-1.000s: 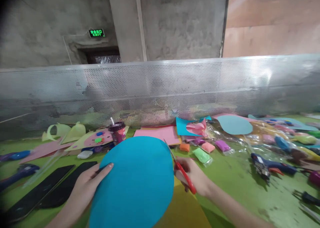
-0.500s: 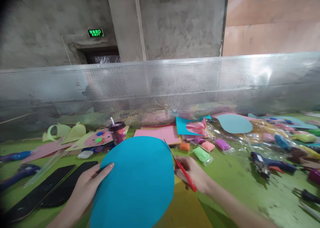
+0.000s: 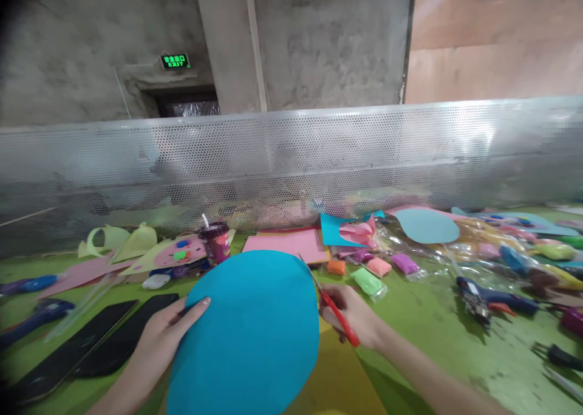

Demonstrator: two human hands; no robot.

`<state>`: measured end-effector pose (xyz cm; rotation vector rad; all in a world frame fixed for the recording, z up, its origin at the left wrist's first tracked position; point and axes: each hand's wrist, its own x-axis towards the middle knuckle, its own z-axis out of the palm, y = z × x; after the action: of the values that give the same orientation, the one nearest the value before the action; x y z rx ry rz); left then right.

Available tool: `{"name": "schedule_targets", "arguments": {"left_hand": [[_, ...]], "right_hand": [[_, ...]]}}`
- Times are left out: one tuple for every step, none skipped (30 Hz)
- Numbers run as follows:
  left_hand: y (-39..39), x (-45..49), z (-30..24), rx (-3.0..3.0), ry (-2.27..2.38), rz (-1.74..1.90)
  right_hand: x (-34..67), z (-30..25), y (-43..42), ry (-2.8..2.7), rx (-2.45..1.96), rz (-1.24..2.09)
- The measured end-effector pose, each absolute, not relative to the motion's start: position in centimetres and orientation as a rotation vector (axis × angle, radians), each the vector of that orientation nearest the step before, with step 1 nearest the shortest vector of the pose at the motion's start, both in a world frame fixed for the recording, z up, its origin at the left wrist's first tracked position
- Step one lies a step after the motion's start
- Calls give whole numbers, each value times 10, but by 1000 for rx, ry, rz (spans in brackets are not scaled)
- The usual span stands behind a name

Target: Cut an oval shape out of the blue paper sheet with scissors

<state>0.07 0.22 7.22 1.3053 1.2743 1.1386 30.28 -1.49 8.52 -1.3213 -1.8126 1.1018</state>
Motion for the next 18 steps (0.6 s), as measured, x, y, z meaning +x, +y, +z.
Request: {"name": "schedule_targets", "arguments": {"left_hand": [[2,1,73,1312,1274,1141],[2,1,73,1323,1279,1142],[2,1,73,1333,1290,1144],[2,1,73,1343,1299,1146],[3,1,73,1350,1307,1151],[3,0,73,1355,1311,1152],[3,0,73,1359,1314,1147],[4,-1,73,1363,1319,1139],[4,-1,73,1367,1324,1127],[4,-1,73,1371,1326,1116],[5,-2,73,1371,1327,1107],[5,-2,73,1366,1325,1102],[5,-3,73,1355,1320,1103],[6,-4,73,1343,1313,1105],[6,-5,73,1332,1306,1107],[6,-6,73,1324,1298,1108],[7,-7,74,1320,1291,1112],[7,-8,74,1320,1283,1120]], "right_hand": [[303,85,-15,-1811,-1330,1095],[303,84,-15,-1810,-1338,1089],[303,84,-14,-1805,-1347,1085],[303,84,-14,-1801,-1354,1083],[303,83,-14,-1799,-1361,1086],[303,83,-14,-1798,-1369,1089],[303,83,-14,-1798,-1376,1090],[303,84,-14,-1800,-1382,1089],[302,84,-14,-1803,-1386,1085],[302,84,-15,-1805,-1391,1080],[302,85,-15,-1809,-1395,1078],[302,85,-15,-1814,-1396,1077],[302,86,-15,-1819,-1396,1076],[302,85,-15,-1825,-1397,1077],[302,85,-15,-1831,-1397,1080],[302,84,-15,-1835,-1392,1082],[302,84,-15,-1841,-1383,1082],[302,83,-15,-1846,-1374,1081]]}}
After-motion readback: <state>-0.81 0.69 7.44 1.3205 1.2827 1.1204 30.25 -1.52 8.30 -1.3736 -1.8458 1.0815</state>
